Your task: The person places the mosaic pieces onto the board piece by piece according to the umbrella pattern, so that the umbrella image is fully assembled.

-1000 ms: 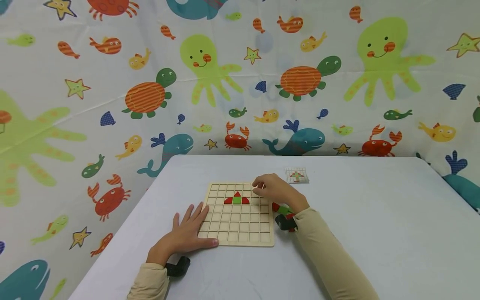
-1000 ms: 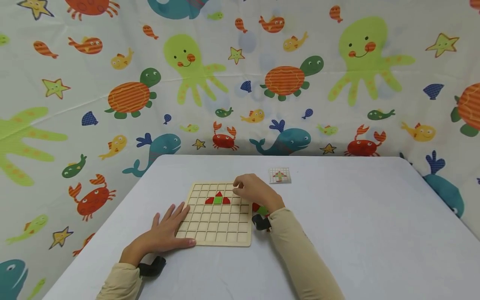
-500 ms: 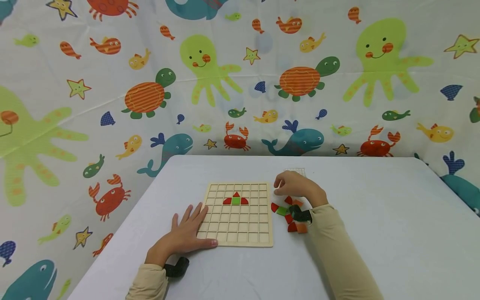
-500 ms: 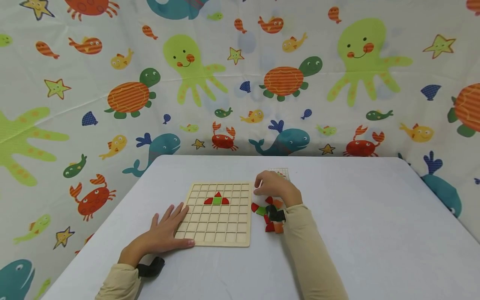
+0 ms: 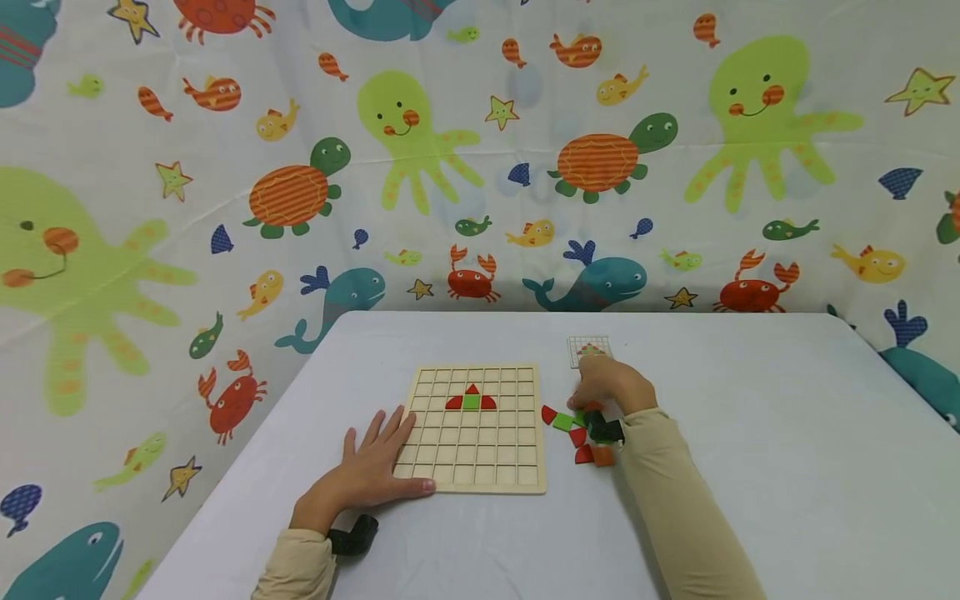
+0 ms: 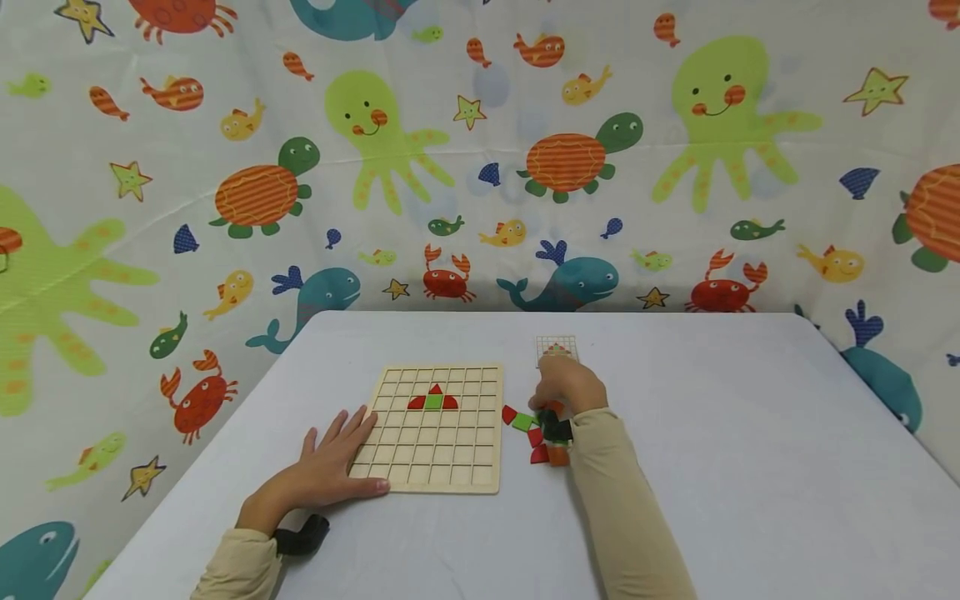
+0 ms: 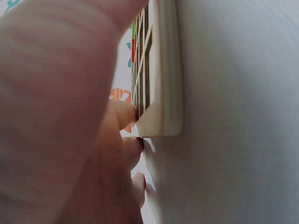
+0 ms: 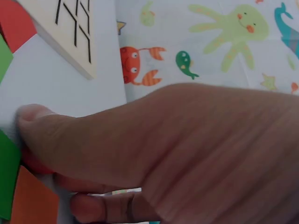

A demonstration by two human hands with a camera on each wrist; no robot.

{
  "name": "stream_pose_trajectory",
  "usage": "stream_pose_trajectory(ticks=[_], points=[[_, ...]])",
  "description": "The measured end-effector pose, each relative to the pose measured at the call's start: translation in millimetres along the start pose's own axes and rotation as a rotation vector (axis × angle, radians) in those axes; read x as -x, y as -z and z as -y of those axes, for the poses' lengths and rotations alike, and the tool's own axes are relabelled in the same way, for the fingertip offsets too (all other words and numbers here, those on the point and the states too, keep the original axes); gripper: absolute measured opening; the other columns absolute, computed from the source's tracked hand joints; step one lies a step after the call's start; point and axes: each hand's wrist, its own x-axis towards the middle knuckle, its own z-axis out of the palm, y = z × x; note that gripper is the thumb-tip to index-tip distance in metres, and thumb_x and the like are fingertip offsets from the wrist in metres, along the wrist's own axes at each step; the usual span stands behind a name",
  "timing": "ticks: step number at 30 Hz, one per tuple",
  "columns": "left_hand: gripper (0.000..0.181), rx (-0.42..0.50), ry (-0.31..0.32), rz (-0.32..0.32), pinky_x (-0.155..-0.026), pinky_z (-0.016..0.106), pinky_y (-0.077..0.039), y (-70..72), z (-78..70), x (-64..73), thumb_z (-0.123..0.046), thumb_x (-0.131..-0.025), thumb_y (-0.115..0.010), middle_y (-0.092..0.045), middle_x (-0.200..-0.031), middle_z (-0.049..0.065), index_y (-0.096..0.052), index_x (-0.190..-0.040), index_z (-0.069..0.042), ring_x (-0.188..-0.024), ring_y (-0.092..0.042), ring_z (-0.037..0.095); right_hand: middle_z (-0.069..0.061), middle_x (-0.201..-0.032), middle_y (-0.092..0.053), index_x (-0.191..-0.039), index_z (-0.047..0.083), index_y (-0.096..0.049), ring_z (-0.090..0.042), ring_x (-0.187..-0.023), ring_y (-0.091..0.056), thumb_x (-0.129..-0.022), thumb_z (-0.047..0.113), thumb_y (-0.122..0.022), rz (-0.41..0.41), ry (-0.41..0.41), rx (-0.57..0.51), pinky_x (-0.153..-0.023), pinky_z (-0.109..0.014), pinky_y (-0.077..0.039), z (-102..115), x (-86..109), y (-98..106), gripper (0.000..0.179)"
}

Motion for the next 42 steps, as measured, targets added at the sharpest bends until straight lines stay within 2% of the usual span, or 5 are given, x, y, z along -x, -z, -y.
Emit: stream_pose_trajectory(ticks=[10,19,30,36,42], points=[[0.124,-0.010,0.001,0.005,-0.118,0.078,0.005,3.9,-2.9,-1.1,-0.072,-0.081,-0.079,-0.015,-0.176,0.023,-0.025,-0.170,-0.003,-0.161,-0.002,0.050,-0.014,-0.098,-0.061,-0.115,-0.005,-0.068,-0.032,-0.099,-0.059,-0.093,0.023,-0.086,-0.007,0.003,-0.025,-0.090,-0.048,-0.054,1.3,-0.9,-1.7,0.040],[0.124,0.000,0.010,0.004,-0.117,0.078,0.005,-2.1,1.5,-0.4,-0.071,-0.080,-0.080,-0.015,-0.176,0.022,-0.026,-0.169,-0.004,-0.161,-0.002,0.050,-0.010,-0.089,-0.060,-0.103,0.000,-0.067,-0.026,-0.088,-0.057,-0.092,0.016,-0.084,-0.047,0.130,-0.028,-0.074,-0.037,-0.051,-0.6,-2.4,-7.8,0.026],[0.123,-0.001,-0.004,-0.005,-0.117,0.079,0.006,0.5,1.4,-1.1,-0.070,-0.081,-0.080,-0.015,-0.176,0.023,-0.027,-0.169,-0.003,-0.161,-0.002,0.051,-0.010,-0.090,-0.063,-0.104,0.001,-0.065,-0.026,-0.084,-0.060,-0.097,0.007,-0.075,-0.150,0.253,-0.135,-0.077,-0.037,-0.055,-2.8,-9.3,-3.2,0.013],[0.123,0.002,-0.009,0.001,-0.117,0.079,0.006,4.3,-1.5,-1.3,-0.070,-0.081,-0.080,-0.015,-0.176,0.023,-0.026,-0.170,-0.004,-0.161,-0.001,0.051,-0.009,-0.090,-0.069,-0.113,-0.003,-0.070,-0.023,-0.079,-0.066,-0.103,0.004,-0.068,-0.207,0.335,-0.257,-0.077,-0.036,-0.058,2.7,-12.1,-1.5,0.012],[0.123,-0.002,-0.012,0.004,-0.117,0.079,0.005,6.0,-2.1,-1.1,-0.069,-0.082,-0.081,-0.014,-0.176,0.023,-0.025,-0.170,-0.004,-0.161,-0.002,0.050,-0.008,-0.092,-0.071,-0.127,-0.005,-0.072,-0.023,-0.077,-0.064,-0.108,0.003,-0.061,-0.257,0.395,-0.276,-0.074,-0.035,-0.055,12.4,-10.4,-0.6,0.024]])
